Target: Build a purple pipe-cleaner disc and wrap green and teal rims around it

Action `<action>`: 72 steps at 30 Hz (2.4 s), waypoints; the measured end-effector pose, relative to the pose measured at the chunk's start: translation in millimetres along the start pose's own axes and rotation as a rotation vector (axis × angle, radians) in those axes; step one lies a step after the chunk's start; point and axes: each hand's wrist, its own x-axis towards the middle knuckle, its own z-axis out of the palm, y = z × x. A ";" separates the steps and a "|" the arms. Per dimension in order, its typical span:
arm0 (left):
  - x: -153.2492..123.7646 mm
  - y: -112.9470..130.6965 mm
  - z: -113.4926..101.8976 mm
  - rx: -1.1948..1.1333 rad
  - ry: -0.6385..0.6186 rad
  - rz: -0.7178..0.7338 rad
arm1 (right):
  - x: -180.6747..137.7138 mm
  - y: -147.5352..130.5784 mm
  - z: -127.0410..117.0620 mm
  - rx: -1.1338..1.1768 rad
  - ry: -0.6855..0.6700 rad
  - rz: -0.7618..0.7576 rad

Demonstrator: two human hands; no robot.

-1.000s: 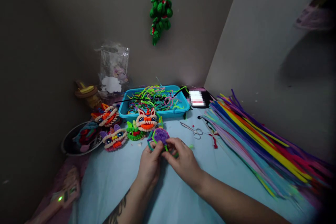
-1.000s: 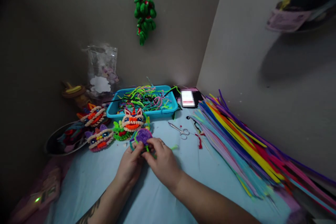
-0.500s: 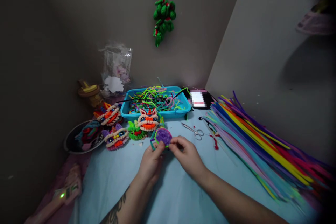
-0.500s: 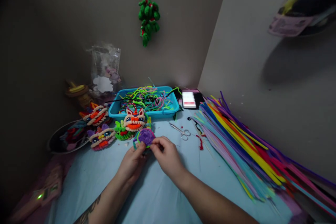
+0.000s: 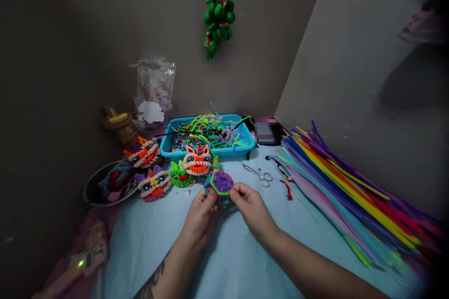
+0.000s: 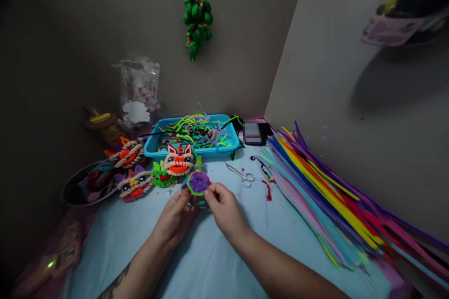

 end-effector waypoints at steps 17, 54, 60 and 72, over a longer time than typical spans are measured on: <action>0.5 0.6 4.2 0.208 0.176 0.105 | -3.9 -5.9 -0.3 -0.205 -0.001 -0.079; 2.3 12.8 -1.5 0.047 0.215 0.035 | -4.2 -12.6 -7.9 -0.370 0.025 -0.275; 1.7 12.3 0.1 0.071 0.145 0.005 | 0.0 -15.3 -15.0 -0.380 0.036 -0.280; -2.5 17.7 1.4 0.080 0.013 -0.117 | 8.3 -16.6 -24.9 -0.131 -0.070 0.034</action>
